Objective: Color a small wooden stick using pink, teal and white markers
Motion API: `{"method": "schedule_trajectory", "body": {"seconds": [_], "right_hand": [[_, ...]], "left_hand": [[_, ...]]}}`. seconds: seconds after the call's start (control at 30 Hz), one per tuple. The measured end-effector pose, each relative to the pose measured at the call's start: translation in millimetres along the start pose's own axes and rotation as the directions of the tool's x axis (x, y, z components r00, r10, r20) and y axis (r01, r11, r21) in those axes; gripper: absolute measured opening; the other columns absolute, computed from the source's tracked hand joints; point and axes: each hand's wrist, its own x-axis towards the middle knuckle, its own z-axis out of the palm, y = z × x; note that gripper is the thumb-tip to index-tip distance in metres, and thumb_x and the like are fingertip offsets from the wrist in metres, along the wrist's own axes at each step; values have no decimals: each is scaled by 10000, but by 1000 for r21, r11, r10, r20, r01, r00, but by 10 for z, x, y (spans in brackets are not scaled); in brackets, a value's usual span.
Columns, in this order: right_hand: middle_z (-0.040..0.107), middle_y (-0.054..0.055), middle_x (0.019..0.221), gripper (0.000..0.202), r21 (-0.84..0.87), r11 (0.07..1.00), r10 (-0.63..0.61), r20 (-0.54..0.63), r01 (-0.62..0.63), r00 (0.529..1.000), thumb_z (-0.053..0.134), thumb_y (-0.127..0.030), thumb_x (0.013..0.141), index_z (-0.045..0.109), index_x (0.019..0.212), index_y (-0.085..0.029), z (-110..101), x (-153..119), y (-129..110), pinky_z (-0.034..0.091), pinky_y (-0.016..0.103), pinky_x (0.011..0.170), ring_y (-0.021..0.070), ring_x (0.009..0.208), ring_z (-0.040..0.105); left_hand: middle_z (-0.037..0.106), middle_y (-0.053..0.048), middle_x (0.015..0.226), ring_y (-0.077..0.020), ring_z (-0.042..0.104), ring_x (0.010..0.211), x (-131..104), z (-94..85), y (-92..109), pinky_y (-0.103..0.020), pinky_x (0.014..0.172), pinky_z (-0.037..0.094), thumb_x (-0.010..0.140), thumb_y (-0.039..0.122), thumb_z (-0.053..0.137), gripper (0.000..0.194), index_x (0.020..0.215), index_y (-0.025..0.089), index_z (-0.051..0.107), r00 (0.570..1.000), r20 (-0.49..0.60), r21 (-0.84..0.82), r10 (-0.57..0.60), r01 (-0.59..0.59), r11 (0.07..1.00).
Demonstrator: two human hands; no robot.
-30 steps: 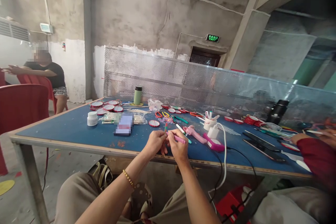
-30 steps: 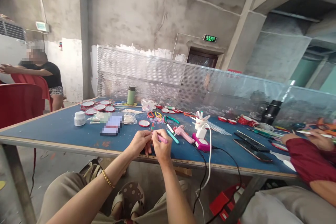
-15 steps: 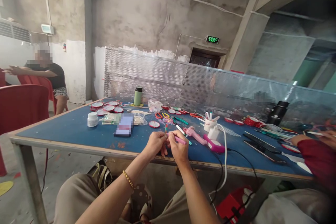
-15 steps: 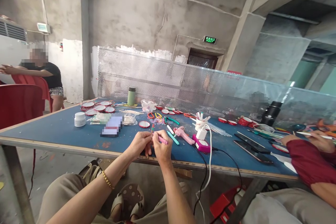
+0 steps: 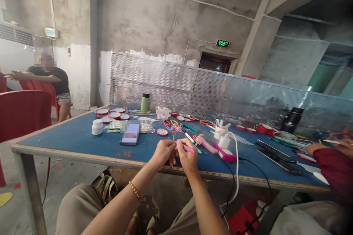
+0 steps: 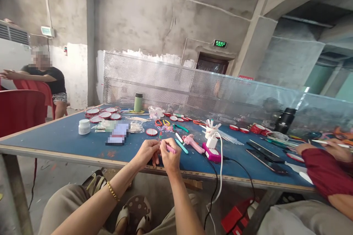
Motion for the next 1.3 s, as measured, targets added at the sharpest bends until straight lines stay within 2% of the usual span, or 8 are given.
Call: {"method": "schedule_trajectory", "body": {"seconds": [0.33, 0.57, 1.07, 1.3], "right_hand": [[572, -22, 537, 240, -37, 999, -14, -5, 14, 1000, 531, -338, 896, 559, 705, -195, 5, 3, 58, 456, 220, 466, 116, 434, 540], [608, -14, 555, 238, 43, 997, 72, -35, -70, 997, 544, -356, 884, 576, 721, -187, -5, 0, -20, 458, 204, 425, 113, 404, 557], [575, -27, 541, 252, -10, 1000, 13, -1, -13, 1000, 527, -360, 901, 566, 715, -194, 2, 3, 16, 445, 210, 446, 110, 418, 530], [587, -24, 566, 243, -43, 999, -23, 8, 23, 1000, 521, -349, 910, 566, 726, -196, -3, -2, 52, 450, 212, 472, 107, 440, 539]], "left_hand": [[522, 7, 400, -138, 537, 309, -9, 5, 25, -184, 259, 379, 778, 443, 594, 335, 614, 163, 511, 1000, -10, 28, -8, 8, 1000], [590, -10, 511, -130, 553, 327, -1, -4, 5, -185, 257, 381, 756, 406, 605, 285, 657, 148, 535, 1000, 2, 5, -4, 4, 1000], [604, -15, 530, -126, 553, 320, -22, 8, 31, -186, 253, 382, 781, 395, 582, 289, 641, 150, 521, 1000, -17, 13, -7, 7, 1000], [569, 1, 482, -132, 555, 320, -18, 16, 24, -183, 253, 380, 780, 418, 594, 311, 633, 156, 515, 1000, -21, 14, -3, 3, 1000]]}}
